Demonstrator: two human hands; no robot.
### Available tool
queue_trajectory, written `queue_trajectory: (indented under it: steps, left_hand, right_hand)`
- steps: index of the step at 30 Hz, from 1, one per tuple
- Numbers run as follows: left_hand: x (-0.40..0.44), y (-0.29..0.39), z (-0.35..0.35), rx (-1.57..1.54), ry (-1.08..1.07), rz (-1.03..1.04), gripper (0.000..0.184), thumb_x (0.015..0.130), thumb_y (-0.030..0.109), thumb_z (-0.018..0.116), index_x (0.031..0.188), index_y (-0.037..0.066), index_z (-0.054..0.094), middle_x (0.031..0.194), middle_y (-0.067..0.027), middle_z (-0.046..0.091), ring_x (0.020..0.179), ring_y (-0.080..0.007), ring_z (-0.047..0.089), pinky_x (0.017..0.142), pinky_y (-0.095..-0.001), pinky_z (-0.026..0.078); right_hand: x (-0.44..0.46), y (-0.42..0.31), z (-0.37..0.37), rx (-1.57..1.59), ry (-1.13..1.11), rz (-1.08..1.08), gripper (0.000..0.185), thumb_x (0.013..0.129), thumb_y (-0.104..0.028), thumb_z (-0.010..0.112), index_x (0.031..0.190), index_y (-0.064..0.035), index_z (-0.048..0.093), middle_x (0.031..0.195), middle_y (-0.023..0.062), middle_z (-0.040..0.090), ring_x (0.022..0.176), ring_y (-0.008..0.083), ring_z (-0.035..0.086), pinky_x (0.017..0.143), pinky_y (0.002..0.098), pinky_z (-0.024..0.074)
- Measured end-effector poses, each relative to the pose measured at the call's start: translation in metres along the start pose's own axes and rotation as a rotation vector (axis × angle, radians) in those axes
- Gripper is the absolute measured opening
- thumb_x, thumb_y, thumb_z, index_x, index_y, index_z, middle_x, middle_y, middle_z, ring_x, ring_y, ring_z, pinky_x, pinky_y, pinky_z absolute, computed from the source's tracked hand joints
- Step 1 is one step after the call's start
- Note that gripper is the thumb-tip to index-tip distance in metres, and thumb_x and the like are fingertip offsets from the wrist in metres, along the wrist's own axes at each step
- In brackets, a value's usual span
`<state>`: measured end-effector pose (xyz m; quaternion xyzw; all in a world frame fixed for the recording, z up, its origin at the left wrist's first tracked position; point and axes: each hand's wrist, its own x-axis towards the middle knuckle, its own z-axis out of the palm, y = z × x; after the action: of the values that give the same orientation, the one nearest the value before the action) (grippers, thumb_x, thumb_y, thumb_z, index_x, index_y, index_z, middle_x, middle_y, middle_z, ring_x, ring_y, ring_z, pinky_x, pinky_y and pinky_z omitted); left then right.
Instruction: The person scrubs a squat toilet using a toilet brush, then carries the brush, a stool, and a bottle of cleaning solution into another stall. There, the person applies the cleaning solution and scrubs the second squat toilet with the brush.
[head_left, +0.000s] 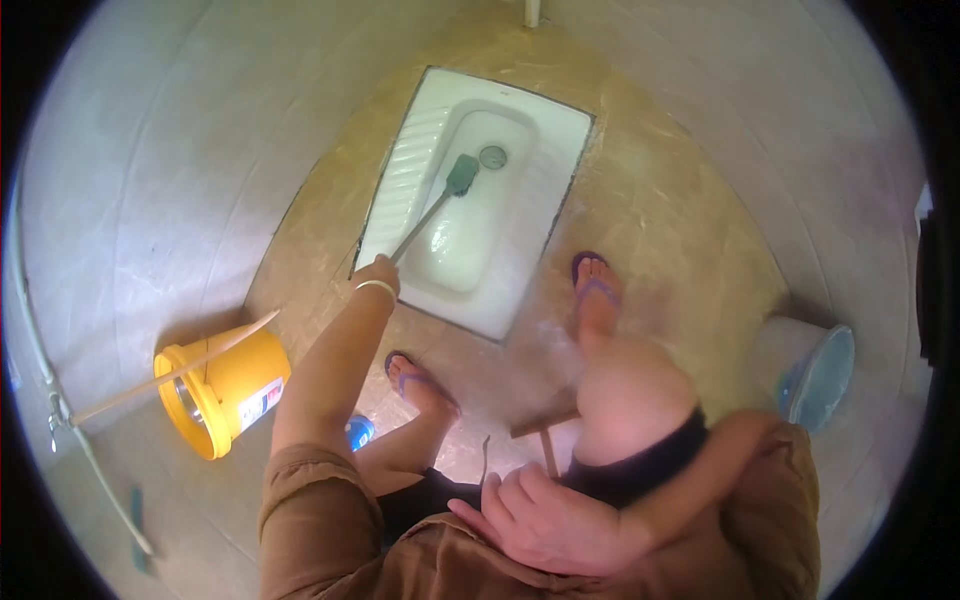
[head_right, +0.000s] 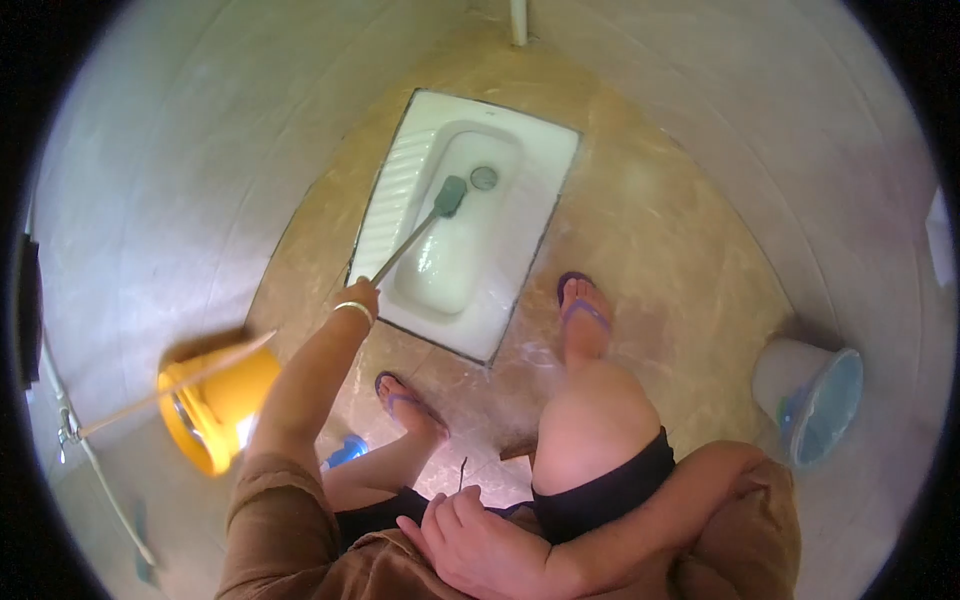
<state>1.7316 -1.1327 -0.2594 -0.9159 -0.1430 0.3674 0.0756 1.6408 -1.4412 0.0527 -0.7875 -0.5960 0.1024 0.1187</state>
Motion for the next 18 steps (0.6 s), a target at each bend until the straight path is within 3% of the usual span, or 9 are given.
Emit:
queue_trajectory:
  steps: [5, 7, 10, 12, 14, 15, 16, 18]
  left_hand:
    - [-0.074, -0.087, -0.008, 0.284, -0.229, 0.126, 0.031, 0.090, 0.032, 0.042, 0.104, 0.005, 0.050, 0.097, -0.0176, 0.062, 0.090, -0.0331, 0.060, 0.079, -0.0410, 0.046]
    - [-0.108, -0.110, -0.022, 0.289, -0.333, 0.070, 0.033, 0.090, 0.032, 0.042, 0.101, 0.003, 0.053, 0.096, -0.0182, 0.061, 0.091, -0.0330, 0.060, 0.081, -0.0400, 0.046]
    - [-0.088, -0.114, 0.005, 0.227, -0.388, 0.258, 0.034, 0.090, 0.031, 0.041, 0.097, 0.001, 0.057, 0.097, -0.0202, 0.061, 0.091, -0.0340, 0.059, 0.081, -0.0403, 0.045]
    - [-0.059, -0.087, 0.041, 0.359, -0.374, 0.685, 0.038, 0.089, 0.031, 0.042, 0.093, -0.002, 0.059, 0.096, -0.0232, 0.060, 0.090, -0.0364, 0.059, 0.081, -0.0418, 0.045]
    - [-0.075, -0.016, 0.008, -0.090, -0.355, 0.326, 0.039, 0.088, 0.032, 0.042, 0.095, -0.003, 0.058, 0.095, -0.0259, 0.059, 0.089, -0.0390, 0.058, 0.079, -0.0434, 0.045]
    - [-0.050, -0.003, 0.032, -0.019, -0.233, 0.440, 0.041, 0.088, 0.034, 0.042, 0.093, -0.003, 0.059, 0.091, -0.0268, 0.059, 0.089, -0.0406, 0.057, 0.079, -0.0441, 0.045]
    - [-0.047, 0.022, 0.017, -0.129, -0.192, 0.411, 0.042, 0.088, 0.035, 0.040, 0.087, -0.002, 0.060, 0.091, -0.0277, 0.059, 0.088, -0.0407, 0.057, 0.078, -0.0444, 0.045]
    - [0.018, 0.048, 0.061, -0.257, -0.103, 0.482, 0.043, 0.090, 0.034, 0.038, 0.090, -0.003, 0.060, 0.085, -0.0272, 0.059, 0.085, -0.0415, 0.057, 0.077, -0.0440, 0.045]
  right_hand:
    - [-0.003, 0.000, -0.003, 0.014, 0.018, 0.048, 0.037, 0.084, -0.019, 0.045, 0.118, -0.0081, 0.053, 0.075, 0.0061, 0.051, 0.067, 0.0164, 0.046, 0.060, 0.0267, 0.0354]
    - [-0.005, 0.004, -0.002, 0.032, 0.045, 0.017, 0.037, 0.084, -0.020, 0.044, 0.119, -0.0084, 0.052, 0.075, 0.0064, 0.051, 0.067, 0.0166, 0.047, 0.061, 0.0271, 0.0355]
    - [-0.004, 0.008, -0.004, 0.032, 0.019, -0.041, 0.039, 0.084, -0.019, 0.043, 0.121, -0.0081, 0.050, 0.079, 0.0074, 0.053, 0.069, 0.0171, 0.047, 0.062, 0.0284, 0.0366]
    - [-0.005, 0.007, -0.004, 0.024, -0.011, -0.061, 0.041, 0.084, -0.019, 0.042, 0.123, -0.0074, 0.048, 0.082, 0.0084, 0.053, 0.070, 0.0177, 0.048, 0.064, 0.0296, 0.0377]
    - [-0.006, 0.004, 0.000, 0.011, -0.027, -0.049, 0.043, 0.084, -0.019, 0.041, 0.125, -0.0062, 0.046, 0.085, 0.0095, 0.054, 0.072, 0.0184, 0.049, 0.066, 0.0308, 0.0389]
    - [-0.006, 0.005, 0.000, 0.015, -0.050, -0.057, 0.044, 0.084, -0.018, 0.041, 0.125, -0.0056, 0.046, 0.086, 0.0098, 0.054, 0.072, 0.0185, 0.049, 0.067, 0.0313, 0.0394]
    - [-0.006, 0.005, -0.001, 0.023, -0.073, -0.069, 0.044, 0.084, -0.018, 0.041, 0.126, -0.0049, 0.045, 0.087, 0.0101, 0.054, 0.072, 0.0187, 0.049, 0.068, 0.0318, 0.0399]
    - [-0.005, 0.004, 0.001, 0.027, -0.092, -0.073, 0.045, 0.083, -0.017, 0.041, 0.127, -0.0042, 0.044, 0.088, 0.0105, 0.055, 0.073, 0.0188, 0.049, 0.069, 0.0327, 0.0407]
